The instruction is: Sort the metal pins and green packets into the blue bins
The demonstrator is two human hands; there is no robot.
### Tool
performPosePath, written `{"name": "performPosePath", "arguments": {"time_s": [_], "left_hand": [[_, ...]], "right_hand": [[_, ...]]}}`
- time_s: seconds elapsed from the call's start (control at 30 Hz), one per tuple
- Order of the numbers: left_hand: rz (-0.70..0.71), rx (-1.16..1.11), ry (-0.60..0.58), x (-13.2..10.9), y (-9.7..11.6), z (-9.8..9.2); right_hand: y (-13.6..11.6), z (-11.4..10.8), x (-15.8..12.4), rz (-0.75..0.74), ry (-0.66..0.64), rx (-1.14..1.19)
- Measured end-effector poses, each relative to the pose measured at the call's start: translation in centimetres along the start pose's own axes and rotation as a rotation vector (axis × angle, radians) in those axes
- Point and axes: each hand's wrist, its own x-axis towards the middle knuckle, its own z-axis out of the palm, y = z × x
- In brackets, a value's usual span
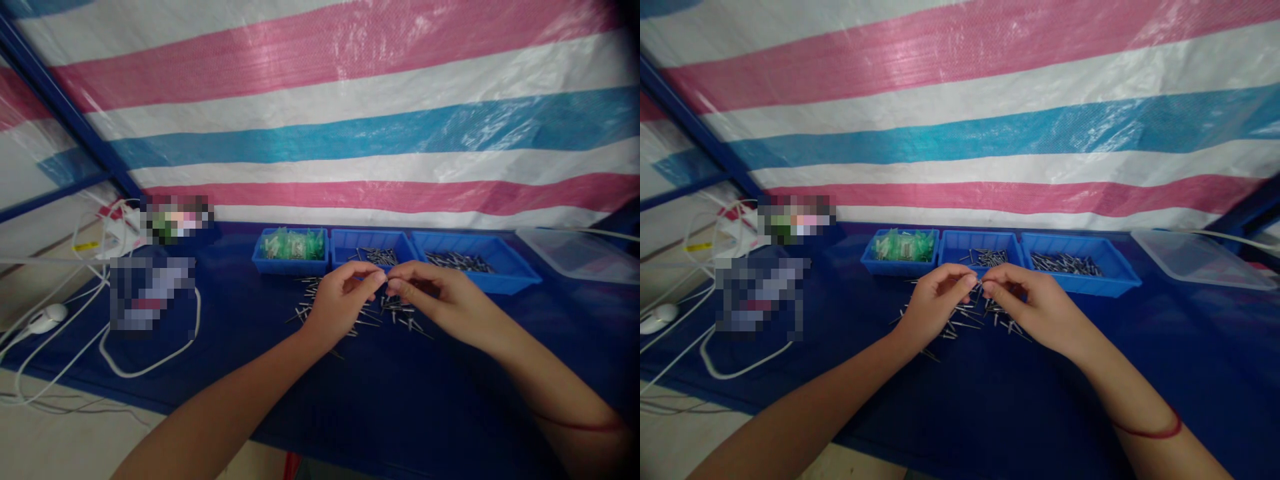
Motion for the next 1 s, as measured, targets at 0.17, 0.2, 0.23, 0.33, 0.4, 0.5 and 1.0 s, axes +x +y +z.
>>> {"name": "performPosePath", "arguments": {"time_s": [0.17,0.2,0.23,0.33,0.4,0.5,1.0], "left_hand": [[-0.003,0.037,0.02,0.0,0.3,-0.1],[-0.006,0.043,0.022,0.0,0.3,-0.1],[-0.006,0.048,0.024,0.0,0.2,-0.1],[-0.004,0.062,0.029,0.1,0.0,-0.2],[-0.008,0.07,0.025,0.1,-0.1,-0.3],[-0.028,0.084,0.014,0.2,-0.2,-0.4],[0.256,0.909,-0.363,-1.1,0.5,-0.7]], "right_hand": [[-0.3,0.4,0.0,-0.012,-0.077,-0.029],[-0.3,0.4,0.0,-0.017,-0.076,-0.028],[-0.4,0.5,0.0,-0.02,-0.066,-0.022],[-0.4,0.6,0.0,-0.013,0.001,0.011],[-0.4,0.7,0.0,-0.003,0.064,0.033],[-0.3,0.6,-0.1,0.005,0.171,0.052],[1.0,-3.7,-0.2,0.216,0.631,-0.31]]}}
